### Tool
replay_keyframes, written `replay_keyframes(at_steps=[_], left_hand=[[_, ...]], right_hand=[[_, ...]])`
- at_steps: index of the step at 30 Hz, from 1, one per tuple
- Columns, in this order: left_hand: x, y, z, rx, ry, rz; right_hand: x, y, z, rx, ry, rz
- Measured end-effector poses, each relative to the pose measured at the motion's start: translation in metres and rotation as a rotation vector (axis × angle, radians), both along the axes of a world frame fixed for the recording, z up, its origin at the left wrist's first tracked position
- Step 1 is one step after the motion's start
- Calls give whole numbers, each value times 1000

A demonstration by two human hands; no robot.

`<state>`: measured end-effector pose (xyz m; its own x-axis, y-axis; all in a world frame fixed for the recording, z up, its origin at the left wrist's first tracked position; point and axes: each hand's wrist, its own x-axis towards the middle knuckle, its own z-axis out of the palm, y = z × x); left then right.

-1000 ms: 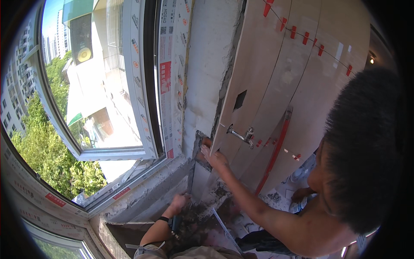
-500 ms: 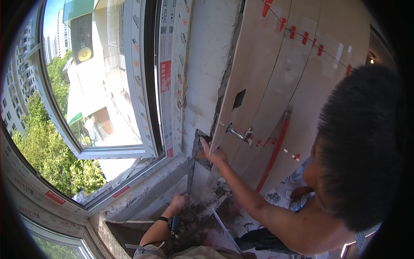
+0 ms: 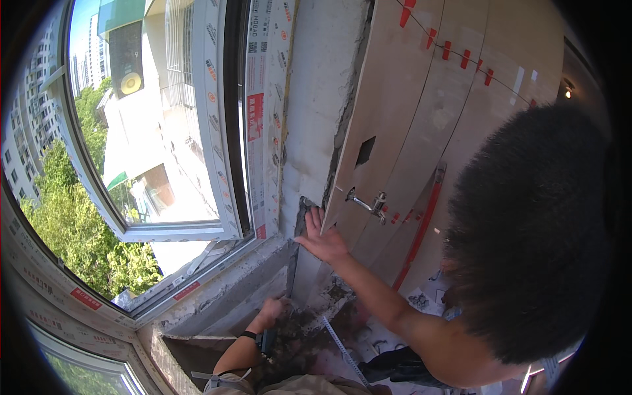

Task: Measure and cut tiles to fit around wall fixtures and windows during renovation.

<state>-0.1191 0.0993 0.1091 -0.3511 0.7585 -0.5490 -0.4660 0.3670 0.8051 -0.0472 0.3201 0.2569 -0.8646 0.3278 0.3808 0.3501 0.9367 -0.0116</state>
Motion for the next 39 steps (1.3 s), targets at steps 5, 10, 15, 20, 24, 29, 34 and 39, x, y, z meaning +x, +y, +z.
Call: replay_keyframes(at_steps=[5,10,15,20,24,29,34,39], left_hand=[[4,7,2,8,-1,-25],[-5,-2,-20,3,49,53],[0,12,-29,-36,151,-64],[-3,4,-38,69,126,-29],[-1,3,-33,56,240,-73],[-3,-4,-39,56,202,-45],[-10,-2,-74,66,255,-5],[-5,6,-80,42,205,-95]], right_hand=[[-6,-7,10,-77,70,-125],[-14,-42,8,212,-30,79],[-6,-16,-12,231,18,31],[-17,-21,-23,244,46,-6],[-15,-19,-30,269,57,-52],[-16,-14,-36,292,75,-124],[-26,-6,-43,326,93,-199],[-32,-23,-3,149,49,-332]])
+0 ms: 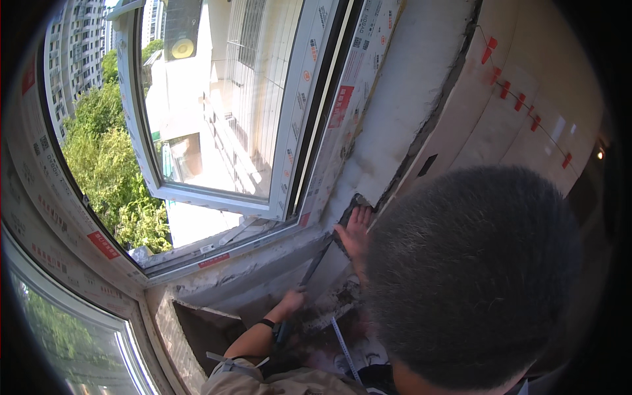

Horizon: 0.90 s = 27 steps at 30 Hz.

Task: Measure and cut tiles to fit around wall fixtures and windows during renovation.

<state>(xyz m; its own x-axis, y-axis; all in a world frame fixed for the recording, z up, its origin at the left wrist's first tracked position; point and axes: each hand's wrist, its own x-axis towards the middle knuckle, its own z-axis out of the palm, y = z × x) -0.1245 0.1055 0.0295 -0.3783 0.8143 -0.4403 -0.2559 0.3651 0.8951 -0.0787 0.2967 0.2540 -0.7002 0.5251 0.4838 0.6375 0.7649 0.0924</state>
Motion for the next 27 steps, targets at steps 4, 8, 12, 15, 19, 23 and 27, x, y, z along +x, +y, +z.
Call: replay_keyframes(at_steps=[4,8,12,15,19,23,27], left_hand=[[1,0,-8,52,-25,106],[11,7,8,80,-139,103],[6,3,14,103,-187,40],[12,4,26,110,-180,31],[13,0,17,87,-135,47],[13,4,19,102,-160,-8],[14,9,34,24,-62,-76]], right_hand=[[-6,-12,-7,-4,27,-66],[-4,-17,-4,-15,87,-174],[-19,-38,8,-151,212,-158],[-22,-47,6,-64,135,-100],[-18,-55,-10,21,76,12],[-9,-21,-16,9,136,-44],[-2,0,-15,55,122,-27]])
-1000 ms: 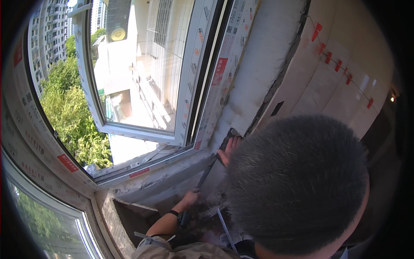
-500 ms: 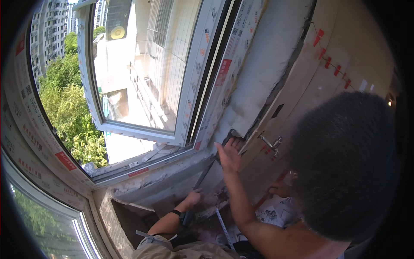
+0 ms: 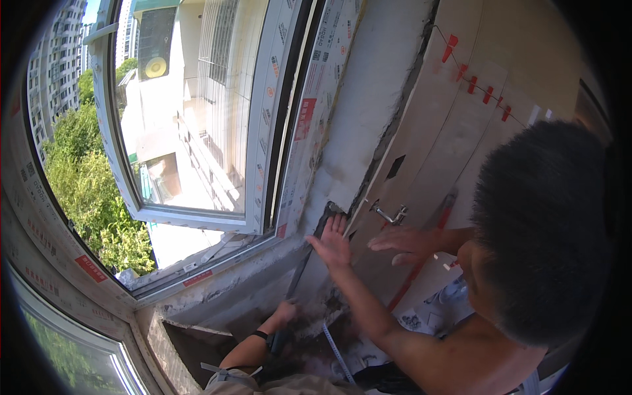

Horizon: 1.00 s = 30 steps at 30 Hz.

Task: Measure and cut tiles to fit around wall fixtures and windows during renovation.

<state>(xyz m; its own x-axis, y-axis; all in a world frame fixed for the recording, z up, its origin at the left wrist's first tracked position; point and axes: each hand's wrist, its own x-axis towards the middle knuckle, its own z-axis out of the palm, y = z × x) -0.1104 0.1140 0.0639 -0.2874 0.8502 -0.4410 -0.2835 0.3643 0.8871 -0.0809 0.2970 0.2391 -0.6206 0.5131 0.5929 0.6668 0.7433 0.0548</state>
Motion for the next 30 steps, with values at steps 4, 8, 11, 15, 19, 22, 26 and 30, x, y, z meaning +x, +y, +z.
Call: replay_keyframes(at_steps=[4,8,11,15,19,22,26,30], left_hand=[[0,-3,-14,47,-121,-6],[5,-13,-10,99,-241,65],[-6,-12,-8,124,201,-143],[-10,15,-31,153,826,-536],[-22,15,-73,145,901,-448],[-31,17,-82,305,1329,-574],[-25,17,-80,538,1367,-481],[-22,19,-66,553,1475,-583]], right_hand=[[14,4,3,166,-93,37],[15,-4,1,130,-56,123],[12,-15,3,106,-10,205],[40,-6,19,93,61,191],[29,-17,10,74,177,361],[29,-12,9,-615,175,531],[25,2,-6,-485,199,620],[21,-5,10,-27,-88,241]])
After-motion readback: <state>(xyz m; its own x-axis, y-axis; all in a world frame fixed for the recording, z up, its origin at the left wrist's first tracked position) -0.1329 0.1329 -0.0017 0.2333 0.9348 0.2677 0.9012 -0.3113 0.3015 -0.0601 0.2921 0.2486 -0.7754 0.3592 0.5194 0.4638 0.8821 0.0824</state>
